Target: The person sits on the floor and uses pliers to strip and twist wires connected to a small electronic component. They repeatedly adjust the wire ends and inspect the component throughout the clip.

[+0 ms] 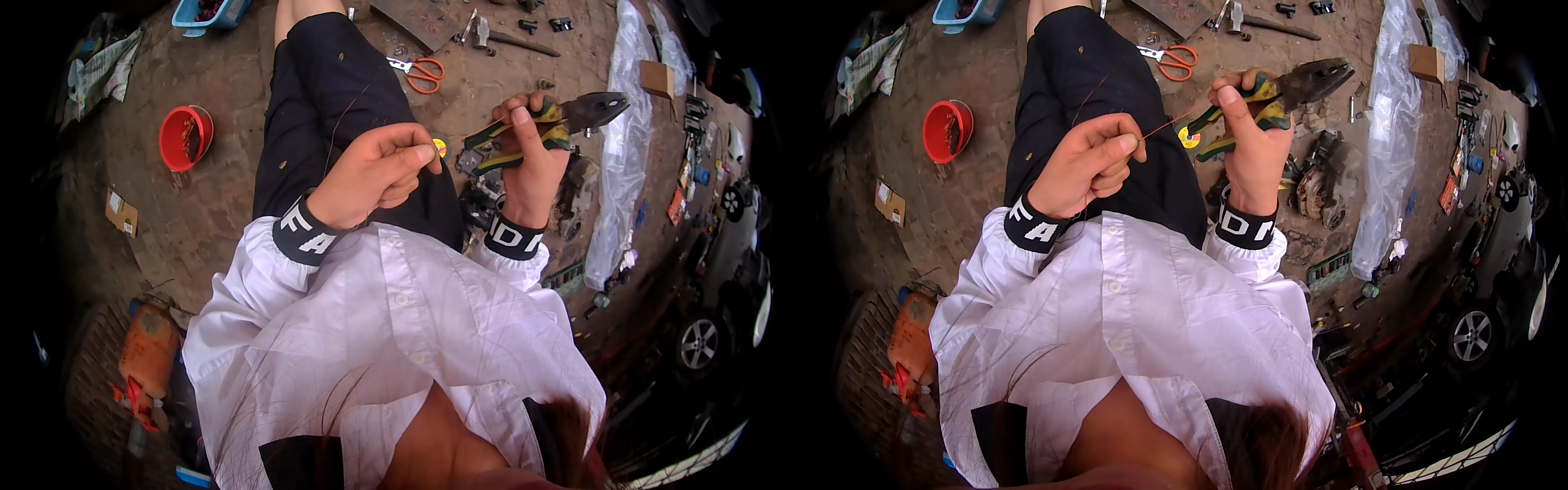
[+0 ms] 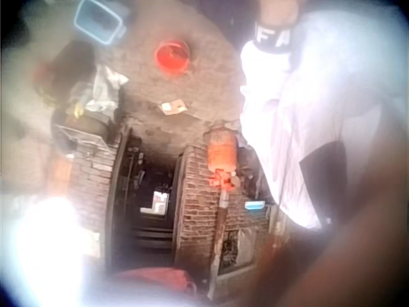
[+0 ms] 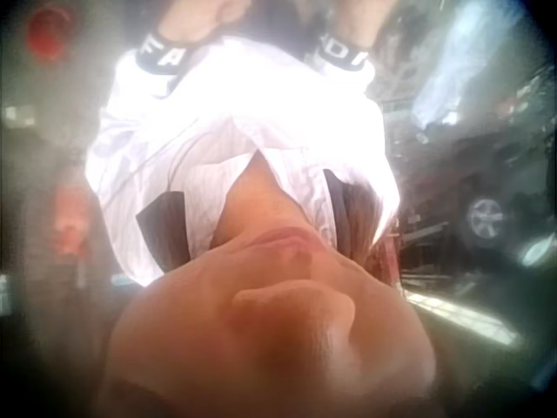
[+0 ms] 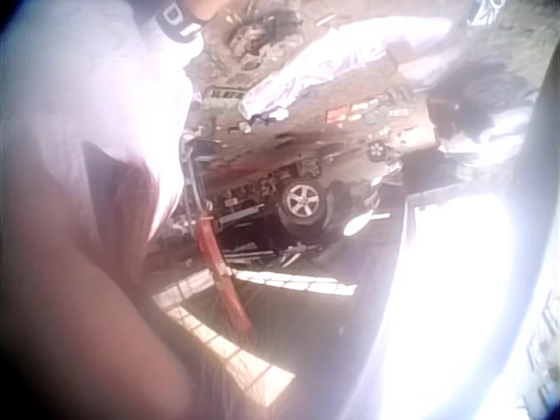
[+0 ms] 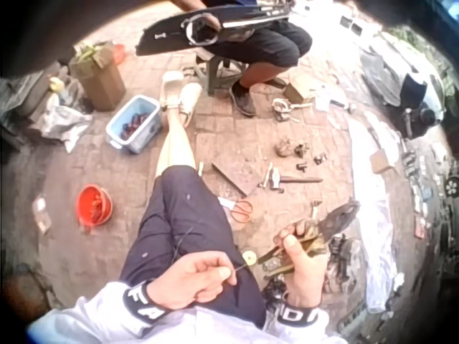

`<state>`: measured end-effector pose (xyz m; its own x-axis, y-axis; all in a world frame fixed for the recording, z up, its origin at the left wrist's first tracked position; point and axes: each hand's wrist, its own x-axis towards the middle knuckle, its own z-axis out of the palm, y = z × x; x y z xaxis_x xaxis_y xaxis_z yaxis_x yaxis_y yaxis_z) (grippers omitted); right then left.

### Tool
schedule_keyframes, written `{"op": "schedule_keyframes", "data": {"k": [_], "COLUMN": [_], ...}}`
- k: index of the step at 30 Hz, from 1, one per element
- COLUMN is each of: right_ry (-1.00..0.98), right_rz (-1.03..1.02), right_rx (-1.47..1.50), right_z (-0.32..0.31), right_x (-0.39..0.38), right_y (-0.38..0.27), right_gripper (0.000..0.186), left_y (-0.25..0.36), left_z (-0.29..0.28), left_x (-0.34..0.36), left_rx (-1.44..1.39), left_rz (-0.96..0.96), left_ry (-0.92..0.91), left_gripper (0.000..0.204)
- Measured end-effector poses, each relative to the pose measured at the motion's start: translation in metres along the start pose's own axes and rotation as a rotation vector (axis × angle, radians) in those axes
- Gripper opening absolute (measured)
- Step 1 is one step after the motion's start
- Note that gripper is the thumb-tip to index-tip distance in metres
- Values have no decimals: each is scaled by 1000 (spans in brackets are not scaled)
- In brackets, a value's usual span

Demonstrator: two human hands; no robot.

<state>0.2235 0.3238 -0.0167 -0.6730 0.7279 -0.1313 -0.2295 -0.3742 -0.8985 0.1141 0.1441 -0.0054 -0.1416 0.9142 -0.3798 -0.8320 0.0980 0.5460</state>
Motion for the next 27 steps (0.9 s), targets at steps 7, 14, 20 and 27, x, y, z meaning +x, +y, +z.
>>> {"op": "schedule_keyframes", "data": {"k": [7, 14, 20, 27], "right_ry": [58, 169, 142, 57], "right_rz": [-66, 41, 92, 76], "right_rx": [-148, -121, -116, -189], "right_z": [5, 11, 8, 14], "right_x": [-1, -2, -4, -13], "right_y": [-2, -3, -6, -11], "right_gripper": [23, 15, 14, 21], "left_y": [1, -1, 1, 1], "left_z": [1, 0, -5, -5], "left_x": [1, 2, -2, -3], "left_rx": [17, 67, -14, -2], "left_rz": [14, 38, 0, 13], "left_ry": [7, 32, 21, 29], "left_gripper": [21, 20, 21, 22]}}
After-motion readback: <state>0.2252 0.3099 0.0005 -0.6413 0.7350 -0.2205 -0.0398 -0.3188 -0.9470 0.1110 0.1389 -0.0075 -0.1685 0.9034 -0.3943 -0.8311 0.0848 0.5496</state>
